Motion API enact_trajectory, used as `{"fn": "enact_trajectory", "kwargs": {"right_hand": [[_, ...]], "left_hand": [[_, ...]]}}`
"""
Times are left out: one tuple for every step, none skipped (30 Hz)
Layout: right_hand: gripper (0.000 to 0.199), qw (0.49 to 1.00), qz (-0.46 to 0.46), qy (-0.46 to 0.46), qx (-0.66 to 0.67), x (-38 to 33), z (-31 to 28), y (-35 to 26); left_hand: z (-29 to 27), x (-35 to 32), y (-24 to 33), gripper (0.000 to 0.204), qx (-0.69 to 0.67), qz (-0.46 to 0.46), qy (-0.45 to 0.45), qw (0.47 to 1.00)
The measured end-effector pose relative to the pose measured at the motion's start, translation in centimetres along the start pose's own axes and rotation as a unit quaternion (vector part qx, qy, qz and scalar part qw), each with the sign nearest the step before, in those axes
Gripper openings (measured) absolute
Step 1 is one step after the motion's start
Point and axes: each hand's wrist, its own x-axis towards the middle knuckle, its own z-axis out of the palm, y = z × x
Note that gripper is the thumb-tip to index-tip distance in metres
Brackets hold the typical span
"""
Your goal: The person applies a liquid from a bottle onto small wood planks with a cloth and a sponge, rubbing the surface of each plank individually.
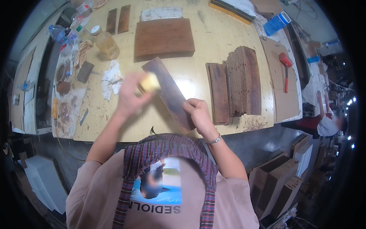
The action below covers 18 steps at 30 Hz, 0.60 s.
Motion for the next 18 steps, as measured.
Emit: {"fn": "enact_trajectory", "kwargs": {"right_hand": [[0.021,1.000,-0.017,0.002,-0.022,-0.4,-0.2,0.2],[0.021,0.998,-0.033,0.003,-0.044,-0.6,-0.4,0.4],[0.021,0.996,-0.054,0.000,-0.066,-0.8,-0.4,0.3],[0.021,0.995,-0.057,0.010,-0.082,-1.0,-0.4,0.2],[0.021,0.993,-0.060,0.019,-0.097,-1.3,-0.3,0.1],[0.021,0.992,-0.059,0.032,-0.111,-1.5,-0.3,0.2],[0.020,0.987,-0.076,0.029,-0.141,-1.4,-0.6,0.7],[0.019,0.984,-0.091,0.037,-0.149,-1.5,-0.6,0.8],[0.019,0.981,-0.107,0.044,-0.157,-1.8,-0.5,0.7],[0.018,0.977,-0.124,0.048,-0.166,-2.0,-0.4,0.6],[0.018,0.975,-0.131,0.049,-0.173,-2.2,-0.3,0.3],[0.018,0.972,-0.137,0.058,-0.180,-2.4,-0.3,0.0],[0.018,0.970,-0.142,0.066,-0.187,-2.6,-0.4,-0.2],[0.019,0.974,-0.146,0.075,-0.157,-2.2,-0.5,0.2],[0.019,0.978,-0.147,0.081,-0.127,-1.8,-0.6,0.7],[0.020,0.980,-0.148,0.088,-0.096,-1.5,-0.6,0.9],[0.017,0.988,-0.118,0.080,-0.066,-1.4,-0.8,0.9],[0.015,0.991,-0.106,0.075,-0.008,-1.2,-0.5,0.7]], "left_hand": [[-0.5,0.9,-0.7,0.050,-0.025,-0.075,0.030,0.996],[-1.1,1.8,-2.2,0.049,-0.008,-0.066,0.060,0.996],[-1.9,2.6,-4.2,0.049,0.012,-0.057,0.094,0.994],[-2.6,3.4,-4.6,0.049,0.031,-0.047,0.127,0.990],[-2.7,3.5,-4.2,0.048,0.026,-0.017,0.103,0.994],[-2.8,3.7,-2.1,0.047,0.019,0.012,0.074,0.997],[-2.9,3.8,-1.0,0.046,0.011,0.040,0.045,0.998],[-2.7,3.9,-1.1,0.046,-0.002,0.007,0.028,1.000],[-2.6,4.2,-1.2,0.047,-0.015,-0.027,0.012,0.999],[-2.7,4.5,-1.4,0.047,-0.026,-0.062,-0.002,0.998],[-2.6,4.6,-2.9,0.048,0.031,-0.075,0.046,0.996],[-2.5,4.6,-2.7,0.047,0.017,-0.058,0.051,0.997],[-2.6,4.5,-2.4,0.047,0.003,-0.042,0.056,0.998],[-2.7,4.4,-1.9,0.047,-0.012,-0.027,0.061,0.998],[-2.9,4.3,-0.6,0.046,-0.032,0.007,0.022,0.999],[-2.6,4.2,-1.0,0.045,-0.001,-0.006,0.045,0.999],[-2.2,4.2,-1.8,0.044,0.029,-0.018,0.068,0.997],[-2.0,4.3,-2.2,0.044,0.060,-0.029,0.092,0.994]]}}
